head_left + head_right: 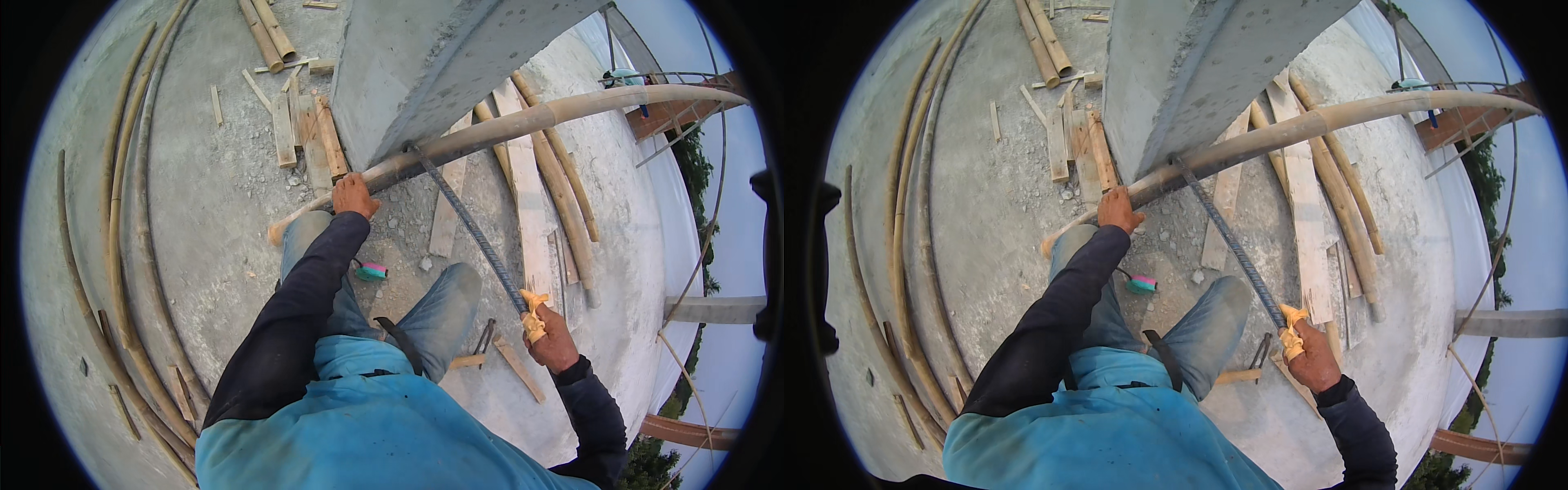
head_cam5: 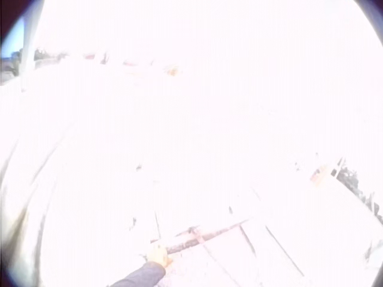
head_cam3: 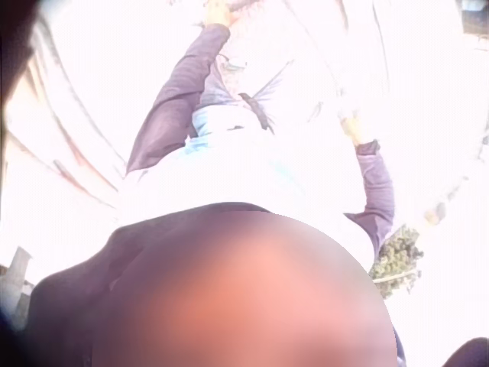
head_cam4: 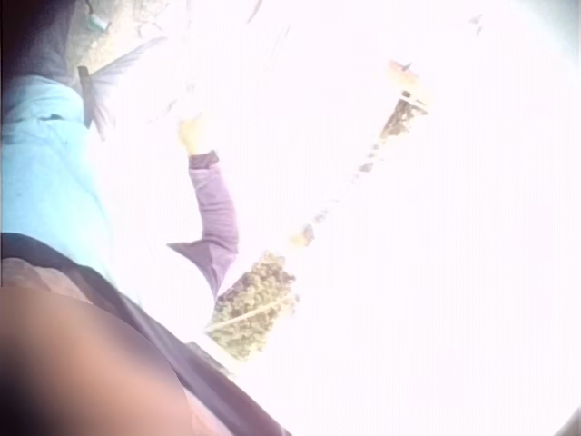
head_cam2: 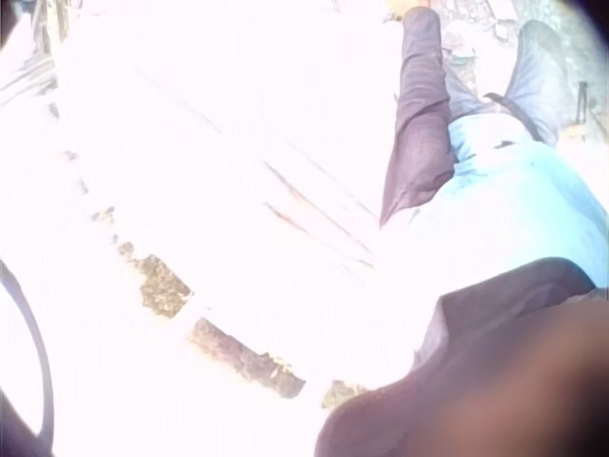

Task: The person repeatedly strikes a long bamboo pole with a hammer while holding it against a concrete column. The person adjusts the pole's position and continues hammering along its length.

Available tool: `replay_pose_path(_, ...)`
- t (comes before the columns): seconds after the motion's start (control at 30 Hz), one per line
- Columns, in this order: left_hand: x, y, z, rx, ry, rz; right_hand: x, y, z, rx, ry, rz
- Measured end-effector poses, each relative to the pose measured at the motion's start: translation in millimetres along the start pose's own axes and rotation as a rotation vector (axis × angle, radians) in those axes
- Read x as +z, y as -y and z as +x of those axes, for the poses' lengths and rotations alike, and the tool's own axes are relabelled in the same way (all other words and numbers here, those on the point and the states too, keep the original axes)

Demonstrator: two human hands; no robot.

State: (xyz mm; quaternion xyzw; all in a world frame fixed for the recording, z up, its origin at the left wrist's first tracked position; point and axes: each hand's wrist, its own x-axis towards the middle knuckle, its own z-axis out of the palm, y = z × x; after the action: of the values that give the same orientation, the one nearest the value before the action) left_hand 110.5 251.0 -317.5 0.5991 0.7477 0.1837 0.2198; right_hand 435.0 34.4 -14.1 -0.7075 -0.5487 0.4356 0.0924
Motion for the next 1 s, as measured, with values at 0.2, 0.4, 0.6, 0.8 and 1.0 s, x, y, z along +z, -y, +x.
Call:
replay_pose_path(0.2, 3.4, -4.7, 28.1, 0.04, 0.088, 0.212, 35.0, -59.3, -30.8, -0.043, -0.108, 0.142)
replay_pose_path(0.4, 6.6, -1.5, 42.7, 0.049, 0.157, 0.184, 88.7, -112.2, -73.5, 0.121, -0.309, 0.434)
replay_pose_path(0.6, 18.6, 5.7, 48.7, 0.088, 0.136, 0.26, 132.2, -222.8, -53.0, 0.147, -0.655, 0.147)
replay_pose_path(0.8, 24.6, 9.3, 59.0, 0.096, 0.178, 0.262, 114.0, -343.2, -2.6, 0.3, -0.621, -0.341)
replay_pose_path(1.0, 27.8, 12.9, 67.7, 0.05, 0.212, 0.285, 181.4, -368.6, 52.9, 0.467, -0.564, -0.272)
